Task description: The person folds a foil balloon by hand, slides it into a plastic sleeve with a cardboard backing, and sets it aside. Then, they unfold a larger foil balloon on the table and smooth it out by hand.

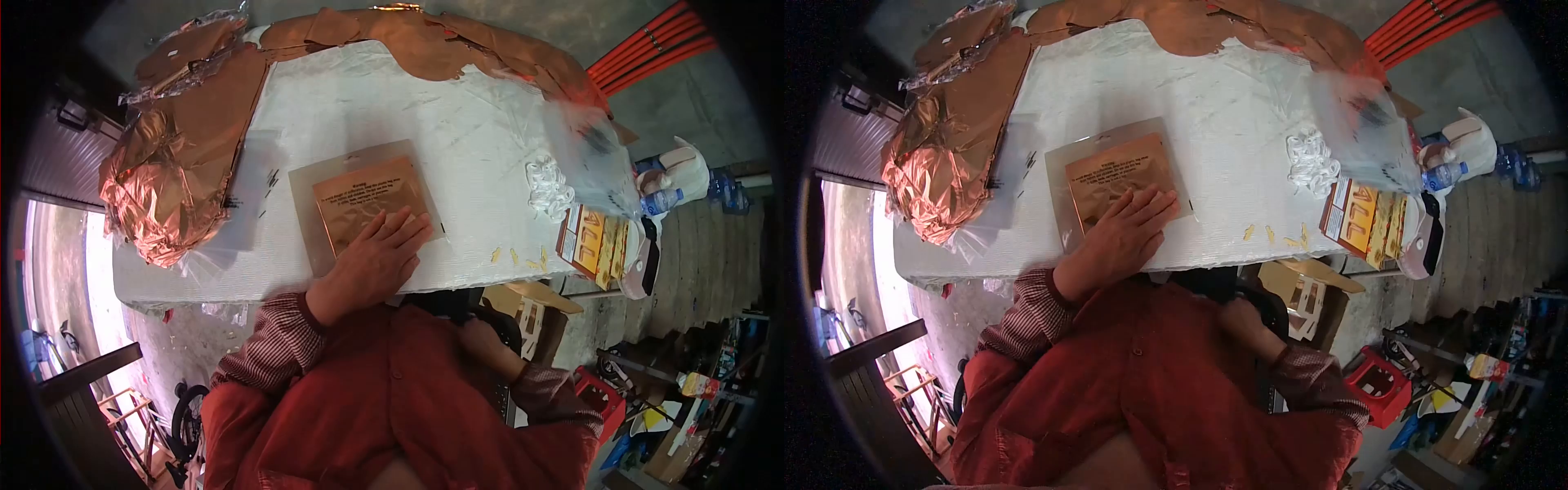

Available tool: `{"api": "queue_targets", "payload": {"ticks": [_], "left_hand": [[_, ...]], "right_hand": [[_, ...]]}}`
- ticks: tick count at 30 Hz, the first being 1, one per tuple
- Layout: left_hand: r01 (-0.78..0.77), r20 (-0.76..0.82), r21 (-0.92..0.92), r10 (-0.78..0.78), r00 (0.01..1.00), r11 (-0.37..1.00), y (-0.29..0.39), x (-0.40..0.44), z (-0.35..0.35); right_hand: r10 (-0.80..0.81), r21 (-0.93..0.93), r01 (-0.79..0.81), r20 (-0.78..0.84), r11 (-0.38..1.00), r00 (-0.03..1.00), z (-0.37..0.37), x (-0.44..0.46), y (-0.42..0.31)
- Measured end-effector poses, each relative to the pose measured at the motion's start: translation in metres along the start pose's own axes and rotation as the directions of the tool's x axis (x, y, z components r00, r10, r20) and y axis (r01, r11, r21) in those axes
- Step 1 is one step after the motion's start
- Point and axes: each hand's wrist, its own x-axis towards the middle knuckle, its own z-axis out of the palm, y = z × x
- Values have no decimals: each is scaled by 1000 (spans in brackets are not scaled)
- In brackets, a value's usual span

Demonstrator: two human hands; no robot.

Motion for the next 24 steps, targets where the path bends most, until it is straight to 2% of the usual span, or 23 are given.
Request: {"api": "queue_targets", "payload": {"ticks": [1, 2, 3, 4, 6, 7, 9, 10, 12, 13, 14, 15, 16, 18, 20, 21, 24], "left_hand": [[-2, 2, -5, 2, 1000, 1000, 0, 0, -1], [0, 9, -13, 1, 1000, 1000, 2, -2, -1], [3, 11, -8, -3, 1000, 1000, 3, -3, -2], [-8, -2, -20, 8, 1000, 1000, 2, -3, -2], [-25, -12, -30, 24, 1000, 999, 2, -4, -4], [-34, -18, -45, 34, 999, 998, 4, -6, -7], [-42, -18, -53, 41, 999, 998, 11, -14, -17], [-22, -35, -28, 21, 999, 999, 19, -21, -26], [4, -50, 4, -4, 999, 1000, 28, -40, -36], [108, -47, 11, -108, 993, 994, 29, -53, -40], [211, -44, 17, -210, 977, 977, 29, -64, -43], [215, -42, 23, -214, 976, 976, 25, -74, -43], [250, -84, 9, -249, 965, 968, 18, -84, -38], [294, -131, -1, -292, 947, 956, 12, -99, -25], [244, -281, -99, -263, 923, 965, 11, -110, -14], [249, -284, -100, -268, 921, 963, 12, -111, -15], [274, -341, -112, -296, 892, 955, 15, -112, -15]], "right_hand": [[-4, -6, 4, -5, 1000, 1000, 10, -2, 5], [55, 14, -53, -222, 998, 973, 22, -6, 8], [118, 52, -107, -428, 993, 896, 28, -8, 9], [118, 54, -105, -433, 993, 894, 14, -10, 9], [-71, 42, 110, -537, 993, 840, -23, -22, 14], [-69, 45, 111, -541, 993, 838, -41, -30, 10], [64, 228, 96, -607, 969, 792, -75, -44, -3], [60, 229, 104, -612, 968, 789, -83, -48, -8], [144, 373, 376, -846, 848, 514, -96, -53, -14], [141, 373, 384, -847, 844, 512, -103, -52, -15], [116, 298, 396, -899, 869, 423, -111, -49, -15], [86, 221, 397, -940, 891, 329, -120, -47, -14], [83, 219, 403, -941, 888, 329, -129, -45, -14], [-50, 85, 382, -943, 920, 329, -148, -40, -15], [-81, 92, 445, -931, 891, 355, -155, -30, -13], [-107, 105, 496, -918, 862, 381, -156, -26, -13], [-87, 155, 574, -925, 804, 371, -156, -21, -14]]}}
